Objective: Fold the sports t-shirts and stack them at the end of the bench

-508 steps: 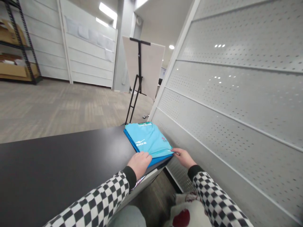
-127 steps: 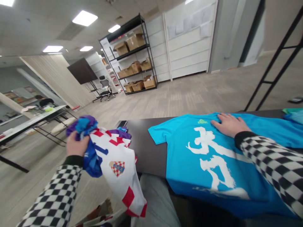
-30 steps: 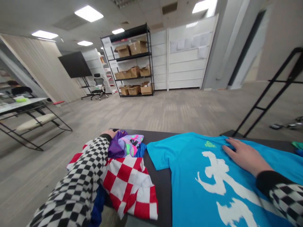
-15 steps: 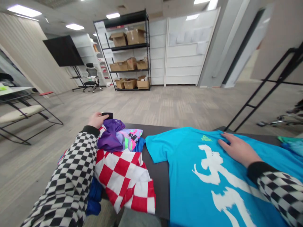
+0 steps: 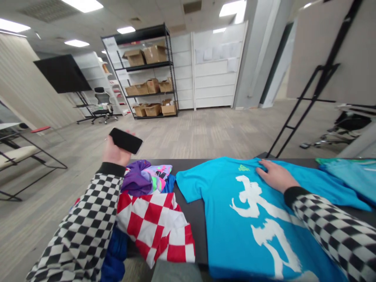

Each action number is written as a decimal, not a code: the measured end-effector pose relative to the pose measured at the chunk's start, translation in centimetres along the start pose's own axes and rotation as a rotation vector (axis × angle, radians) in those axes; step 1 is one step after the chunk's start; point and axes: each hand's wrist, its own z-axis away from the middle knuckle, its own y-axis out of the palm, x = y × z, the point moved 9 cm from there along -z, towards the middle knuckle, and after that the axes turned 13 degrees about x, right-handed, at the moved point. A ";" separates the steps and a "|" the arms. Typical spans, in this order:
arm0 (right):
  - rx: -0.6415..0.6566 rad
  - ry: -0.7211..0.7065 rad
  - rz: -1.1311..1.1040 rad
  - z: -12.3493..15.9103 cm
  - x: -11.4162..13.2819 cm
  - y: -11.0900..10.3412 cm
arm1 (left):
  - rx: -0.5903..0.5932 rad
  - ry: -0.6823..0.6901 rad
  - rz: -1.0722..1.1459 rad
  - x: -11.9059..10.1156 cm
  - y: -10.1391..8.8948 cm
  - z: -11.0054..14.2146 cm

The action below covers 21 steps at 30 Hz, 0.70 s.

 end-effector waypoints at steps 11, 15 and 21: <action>-0.069 0.014 0.037 1.5 1.4 -0.9 | 0.464 -0.609 0.231 19.4 21.6 15.0; -0.284 -0.105 0.259 3.8 4.7 -3.5 | 0.457 -0.628 0.295 21.7 21.3 16.3; -0.096 -0.359 0.196 4.7 15.6 -6.1 | 0.376 -0.672 0.355 21.8 21.5 15.9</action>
